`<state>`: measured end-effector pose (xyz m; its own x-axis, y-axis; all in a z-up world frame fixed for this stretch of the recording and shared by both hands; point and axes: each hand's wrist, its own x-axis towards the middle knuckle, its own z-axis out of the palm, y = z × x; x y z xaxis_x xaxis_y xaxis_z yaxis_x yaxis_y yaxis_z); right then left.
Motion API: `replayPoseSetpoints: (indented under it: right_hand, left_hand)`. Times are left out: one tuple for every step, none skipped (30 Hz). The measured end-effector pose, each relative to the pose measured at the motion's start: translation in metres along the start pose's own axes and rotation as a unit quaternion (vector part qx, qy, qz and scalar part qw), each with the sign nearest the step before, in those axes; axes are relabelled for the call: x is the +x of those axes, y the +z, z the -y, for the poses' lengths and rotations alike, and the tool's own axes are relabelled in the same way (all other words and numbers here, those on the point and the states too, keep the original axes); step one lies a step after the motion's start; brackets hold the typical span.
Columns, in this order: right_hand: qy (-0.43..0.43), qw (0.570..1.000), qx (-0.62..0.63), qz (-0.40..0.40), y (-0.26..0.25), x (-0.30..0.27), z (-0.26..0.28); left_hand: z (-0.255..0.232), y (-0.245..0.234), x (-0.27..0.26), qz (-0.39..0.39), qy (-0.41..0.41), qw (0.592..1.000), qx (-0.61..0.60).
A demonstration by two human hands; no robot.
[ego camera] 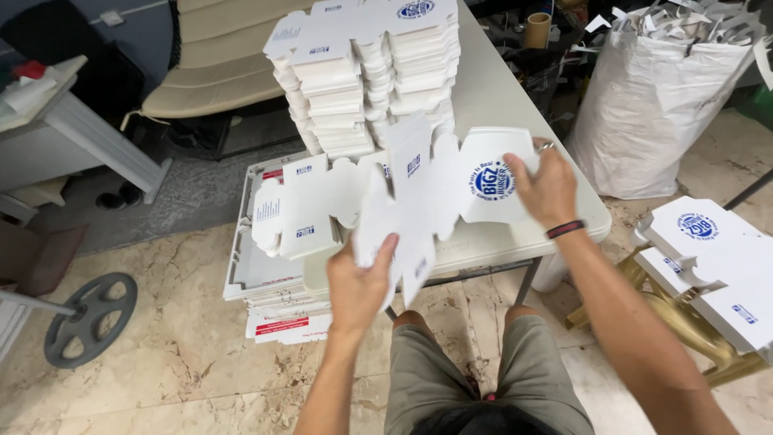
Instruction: Sorting, counting, and stacking flat-folded cardboard boxes on a table.
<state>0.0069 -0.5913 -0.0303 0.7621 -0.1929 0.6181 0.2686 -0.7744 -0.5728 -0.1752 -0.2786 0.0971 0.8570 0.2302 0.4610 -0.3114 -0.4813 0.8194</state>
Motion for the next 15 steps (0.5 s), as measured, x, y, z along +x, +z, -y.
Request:
replayPoseSetpoints:
  right_hand:
    - [0.011, 0.999, -0.013, 0.049, -0.006, 0.008, -0.021]
    - [0.012, 0.999, -0.017, 0.050, -0.046, 0.019, 0.012]
    - [0.158, 0.964, 0.064, 0.202, -0.086, 0.030, 0.048]
    - [0.291, 0.880, 0.147, 0.345, -0.126, 0.039, 0.090]
    - [0.297, 0.880, 0.147, 0.339, -0.120, 0.038, 0.071]
    - [0.175, 0.879, 0.157, 0.415, -0.115, 0.037, 0.052]
    - [0.049, 0.860, 0.159, 0.482, -0.113, 0.038, 0.031]
    - [0.054, 0.863, 0.155, 0.477, -0.118, 0.033, 0.036]
    - [-0.068, 0.862, 0.200, 0.460, -0.122, 0.030, 0.043]
    - [-0.190, 0.845, 0.242, 0.437, -0.126, 0.026, 0.049]
    - [-0.183, 0.846, 0.242, 0.437, -0.121, 0.014, 0.045]
    - [-0.103, 0.839, 0.335, 0.416, -0.116, 0.002, 0.040]
    - [-0.018, 0.818, 0.425, 0.387, -0.108, -0.014, 0.035]
    - [-0.009, 0.817, 0.428, 0.385, -0.097, -0.028, 0.039]
    - [-0.026, 0.814, 0.439, 0.379, -0.087, -0.042, 0.044]
  left_hand:
    - [0.002, -0.005, -0.002, -0.001, -0.066, 0.994, -0.087]
    - [0.006, -0.010, -0.011, 0.000, -0.068, 0.994, -0.090]
    - [0.008, -0.015, -0.016, -0.012, -0.247, 0.952, -0.179]
    - [0.010, -0.020, -0.020, -0.020, -0.416, 0.871, -0.260]
    - [0.029, -0.006, -0.037, -0.011, -0.416, 0.872, -0.258]
    - [0.048, 0.009, -0.054, -0.055, -0.374, 0.818, -0.433]
    - [0.067, 0.026, -0.071, -0.097, -0.319, 0.731, -0.595]
    - [0.089, 0.033, -0.080, -0.089, -0.322, 0.730, -0.597]
    - [0.109, 0.040, -0.091, -0.082, -0.313, 0.699, -0.638]
    - [0.129, 0.048, -0.103, -0.076, -0.303, 0.666, -0.677]
    - [0.154, 0.057, -0.124, -0.074, -0.309, 0.666, -0.675]
    - [0.181, 0.058, -0.152, -0.062, -0.329, 0.666, -0.666]
    - [0.211, 0.045, -0.183, -0.050, -0.350, 0.669, -0.654]
    - [0.241, 0.044, -0.200, -0.038, -0.371, 0.671, -0.641]
    - [0.267, 0.042, -0.225, -0.029, -0.391, 0.671, -0.629]
